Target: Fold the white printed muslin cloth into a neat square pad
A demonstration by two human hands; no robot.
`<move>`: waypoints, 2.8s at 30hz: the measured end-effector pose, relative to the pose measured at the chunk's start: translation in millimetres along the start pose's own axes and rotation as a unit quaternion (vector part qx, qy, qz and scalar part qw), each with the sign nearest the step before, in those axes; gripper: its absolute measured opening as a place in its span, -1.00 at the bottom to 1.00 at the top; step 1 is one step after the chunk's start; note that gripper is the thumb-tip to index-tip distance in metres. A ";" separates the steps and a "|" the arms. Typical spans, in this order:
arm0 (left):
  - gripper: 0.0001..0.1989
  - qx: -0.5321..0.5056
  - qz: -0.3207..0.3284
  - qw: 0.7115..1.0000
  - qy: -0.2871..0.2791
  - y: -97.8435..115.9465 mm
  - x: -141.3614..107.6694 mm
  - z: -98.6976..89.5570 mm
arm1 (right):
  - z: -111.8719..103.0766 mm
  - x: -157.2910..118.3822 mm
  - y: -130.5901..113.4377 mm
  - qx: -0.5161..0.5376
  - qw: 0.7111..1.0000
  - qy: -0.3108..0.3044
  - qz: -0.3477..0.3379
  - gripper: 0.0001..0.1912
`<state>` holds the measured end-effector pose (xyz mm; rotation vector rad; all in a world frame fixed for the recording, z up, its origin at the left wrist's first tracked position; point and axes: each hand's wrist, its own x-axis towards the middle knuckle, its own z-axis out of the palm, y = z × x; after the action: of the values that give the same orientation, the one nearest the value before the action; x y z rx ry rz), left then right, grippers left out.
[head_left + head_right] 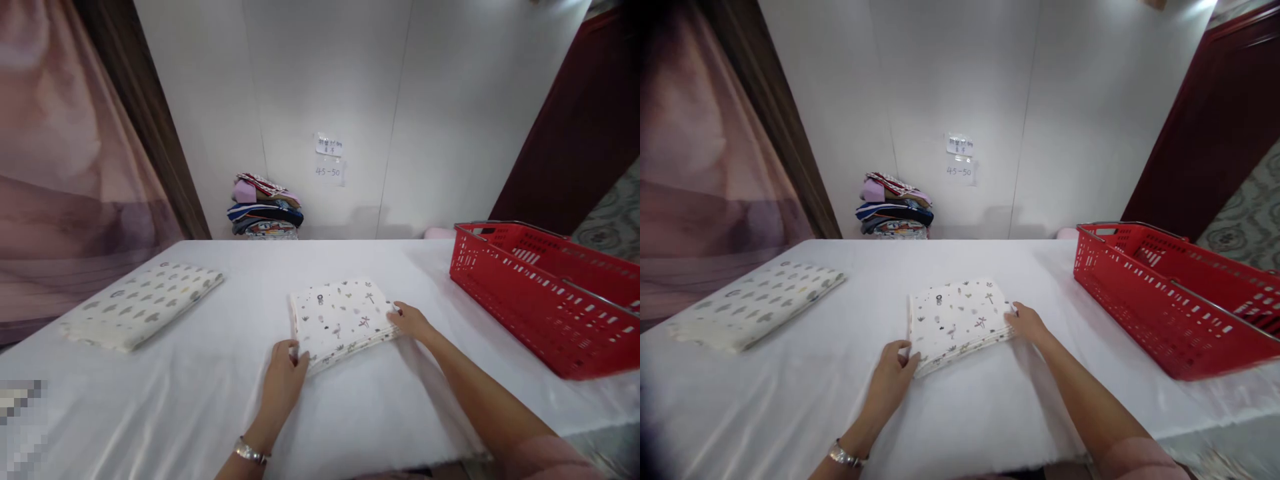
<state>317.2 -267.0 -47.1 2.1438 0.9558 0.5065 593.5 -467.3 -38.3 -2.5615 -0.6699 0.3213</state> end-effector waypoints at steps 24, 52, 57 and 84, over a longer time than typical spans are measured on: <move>-0.45 0.196 0.170 0.963 -0.066 49.9 68.1 1.5 | 11.0 -34.8 -64.3 -0.094 0.969 0.026 -0.228 -0.33; -0.32 0.305 0.214 0.926 -0.053 20.0 117.0 45.6 | 30.0 -11.5 -61.9 -0.189 0.969 -0.038 -0.156 -0.31; -0.34 0.297 0.210 0.930 -0.056 20.6 115.7 45.5 | 34.5 -55.6 -67.5 -0.151 0.955 -0.061 -0.246 -0.29; -0.48 0.144 0.212 0.964 -0.068 1.1 53.5 4.8 | 32.3 -71.5 -44.3 -0.046 0.974 -0.041 -0.219 -0.40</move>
<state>355.2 -229.0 -46.3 2.6293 0.5133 0.4329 503.9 -457.4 -36.7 -2.4057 -1.2768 0.2516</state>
